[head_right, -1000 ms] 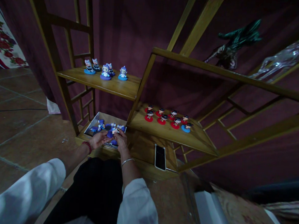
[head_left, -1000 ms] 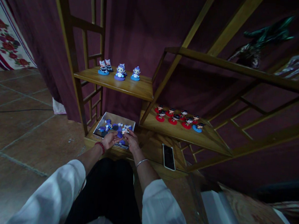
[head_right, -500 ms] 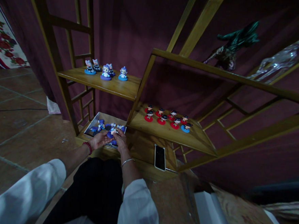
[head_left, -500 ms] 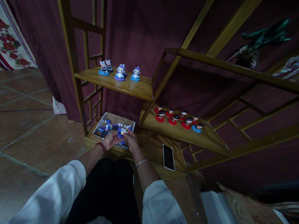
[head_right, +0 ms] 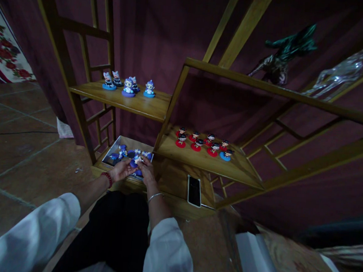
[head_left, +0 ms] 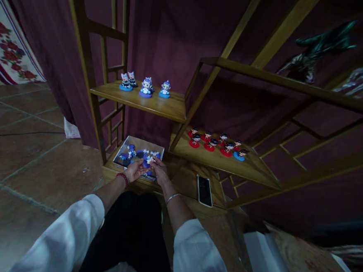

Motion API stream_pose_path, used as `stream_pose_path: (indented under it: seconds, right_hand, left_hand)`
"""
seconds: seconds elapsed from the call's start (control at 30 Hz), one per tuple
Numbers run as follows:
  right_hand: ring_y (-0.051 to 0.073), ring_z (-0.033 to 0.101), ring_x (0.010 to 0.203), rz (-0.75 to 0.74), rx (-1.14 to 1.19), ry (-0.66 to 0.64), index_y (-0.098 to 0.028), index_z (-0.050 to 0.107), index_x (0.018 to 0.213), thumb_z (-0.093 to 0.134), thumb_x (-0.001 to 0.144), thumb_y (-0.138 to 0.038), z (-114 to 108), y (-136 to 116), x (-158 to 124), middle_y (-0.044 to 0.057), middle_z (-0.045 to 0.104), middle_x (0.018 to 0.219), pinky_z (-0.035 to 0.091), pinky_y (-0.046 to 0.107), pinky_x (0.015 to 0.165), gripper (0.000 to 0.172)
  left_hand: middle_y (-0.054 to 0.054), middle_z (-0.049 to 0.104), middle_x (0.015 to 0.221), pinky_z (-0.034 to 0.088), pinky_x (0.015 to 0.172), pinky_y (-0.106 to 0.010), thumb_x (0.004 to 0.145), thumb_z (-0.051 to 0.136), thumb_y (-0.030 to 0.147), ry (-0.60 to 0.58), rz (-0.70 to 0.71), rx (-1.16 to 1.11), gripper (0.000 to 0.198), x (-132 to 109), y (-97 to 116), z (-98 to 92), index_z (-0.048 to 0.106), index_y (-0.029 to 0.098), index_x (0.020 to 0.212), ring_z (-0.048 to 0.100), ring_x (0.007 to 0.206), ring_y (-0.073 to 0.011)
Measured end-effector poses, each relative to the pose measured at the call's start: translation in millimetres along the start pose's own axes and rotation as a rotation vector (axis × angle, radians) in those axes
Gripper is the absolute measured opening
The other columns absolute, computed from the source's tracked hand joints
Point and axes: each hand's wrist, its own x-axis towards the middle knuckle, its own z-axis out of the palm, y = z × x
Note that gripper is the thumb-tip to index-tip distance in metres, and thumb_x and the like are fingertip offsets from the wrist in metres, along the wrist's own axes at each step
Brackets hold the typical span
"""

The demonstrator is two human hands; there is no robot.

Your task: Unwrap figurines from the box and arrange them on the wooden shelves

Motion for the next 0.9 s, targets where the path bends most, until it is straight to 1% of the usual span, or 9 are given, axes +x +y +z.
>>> stream_pose_path:
  seconds: [0.3,0.47,0.6,0.77,0.9]
  right_hand:
    - [0.008,0.056,0.055,0.019,0.004,0.007,-0.017,0.067,0.089,0.076,0.049,-0.027,0.1,-0.3,0.4,-0.001,0.068,0.071,0.044,0.019,0.050,0.043]
    - [0.009,0.058,0.056,0.033,0.010,0.021,-0.017,0.067,0.090,0.077,0.047,-0.029,-1.5,2.4,2.3,-0.001,0.067,0.072,0.046,0.021,0.053,0.046]
    - [0.010,0.059,0.058,0.020,-0.006,0.032,-0.017,0.067,0.091,0.077,0.048,-0.030,-2.4,2.7,2.7,0.000,0.067,0.074,0.046,0.021,0.054,0.046]
    - [0.010,0.058,0.060,0.004,-0.013,0.000,-0.017,0.068,0.092,0.077,0.048,-0.030,-2.7,-1.1,0.8,0.001,0.068,0.076,0.046,0.021,0.056,0.046]
    - [0.010,0.058,0.062,-0.011,-0.009,0.005,-0.017,0.069,0.090,0.077,0.048,-0.030,-1.8,-4.0,-1.3,0.001,0.068,0.076,0.046,0.022,0.058,0.045]
  left_hand:
    - [-0.007,0.061,0.065,0.054,0.057,-0.024,0.090,0.039,0.024,-0.011,0.007,-0.002,0.021,-1.8,-0.6,1.1,0.052,0.012,0.079,0.062,0.058,-0.0129]
    - [-0.006,0.059,0.062,0.053,0.058,-0.023,0.090,0.040,0.026,0.009,-0.010,0.003,0.022,-1.9,-0.4,2.8,0.052,0.012,0.077,0.061,0.056,-0.0118]
    - [-0.006,0.060,0.062,0.053,0.059,-0.023,0.090,0.040,0.027,0.003,-0.015,0.008,0.022,-3.1,-0.3,4.5,0.051,0.013,0.078,0.062,0.058,-0.0122]
    - [-0.007,0.060,0.062,0.053,0.058,-0.022,0.090,0.039,0.028,-0.002,-0.007,0.021,0.023,-5.4,-0.5,6.4,0.052,0.012,0.079,0.062,0.057,-0.0121]
    - [-0.008,0.061,0.063,0.052,0.056,-0.021,0.090,0.039,0.030,-0.012,-0.018,0.032,0.026,-7.6,0.0,7.9,0.053,0.011,0.079,0.062,0.057,-0.0121]
